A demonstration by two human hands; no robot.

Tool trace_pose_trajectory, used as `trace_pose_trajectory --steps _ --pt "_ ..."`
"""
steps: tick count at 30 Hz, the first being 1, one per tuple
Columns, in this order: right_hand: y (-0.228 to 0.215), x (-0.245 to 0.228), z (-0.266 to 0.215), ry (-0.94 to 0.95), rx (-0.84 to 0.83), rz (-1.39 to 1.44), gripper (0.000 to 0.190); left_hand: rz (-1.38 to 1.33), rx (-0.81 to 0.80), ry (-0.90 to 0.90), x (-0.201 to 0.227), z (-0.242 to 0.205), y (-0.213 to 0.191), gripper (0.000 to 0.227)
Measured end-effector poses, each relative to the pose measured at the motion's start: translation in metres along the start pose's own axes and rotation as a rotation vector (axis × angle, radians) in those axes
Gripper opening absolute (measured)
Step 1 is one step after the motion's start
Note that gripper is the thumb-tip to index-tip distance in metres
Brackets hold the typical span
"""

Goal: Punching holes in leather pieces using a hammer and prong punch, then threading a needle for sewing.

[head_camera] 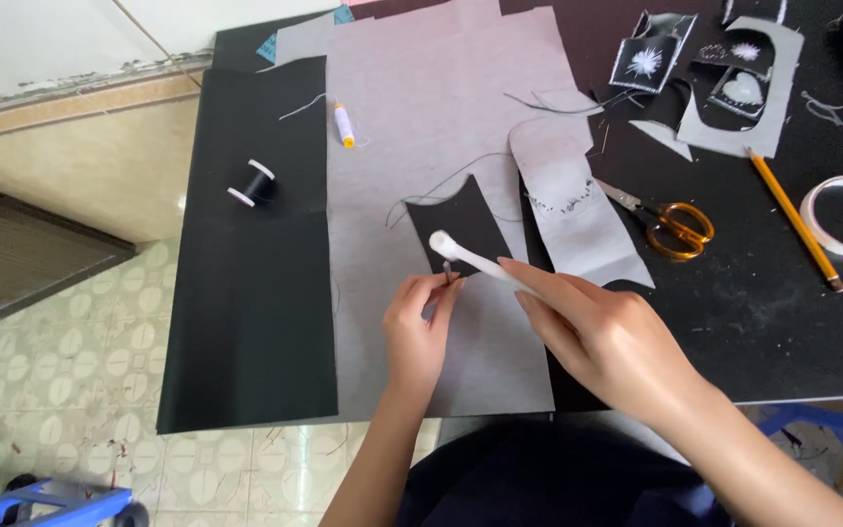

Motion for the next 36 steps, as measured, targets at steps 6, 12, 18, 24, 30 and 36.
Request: trace_pose_trajectory --steps 6,12,18,24,30,36 --pt "-0.008 -0.008 0.003 0.009 -0.039 0.057 0.044 0.001 0.008 -0.007 -0.003 -0.003 0.001 0.008" --pt "-0.018 -0.005 -0.001 0.08 0.107 0.135 0.037 0.011 0.026 0.03 -0.001 0.0 0.001 0.008" --pt "-0.011 -0.005 -0.002 0.134 0.088 0.148 0.037 -0.018 0.009 -0.025 -0.005 -0.005 -0.001 0.006" --pt "0.013 -0.001 -0.006 0.154 -0.058 0.067 0.036 0.097 -0.005 0.025 -0.013 -0.006 0.002 0.009" --pt "0.018 0.001 -0.027 0.173 0.097 0.009 0.038 0.044 0.008 0.031 -0.002 -0.004 0.001 0.012" --pt "-0.003 -0.017 -0.026 0.087 0.195 0.036 0.032 0.045 0.026 0.06 -0.002 -0.004 0.0 0.01"
Point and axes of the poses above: each hand's wrist, its own z-axis towards the middle knuckle, its own y-axis out of the palm, x = y × z, the point moved 6 cm from there along z, towards the middle knuckle, and after that the axes turned 5 degrees about -z, right-handed, at the moved point
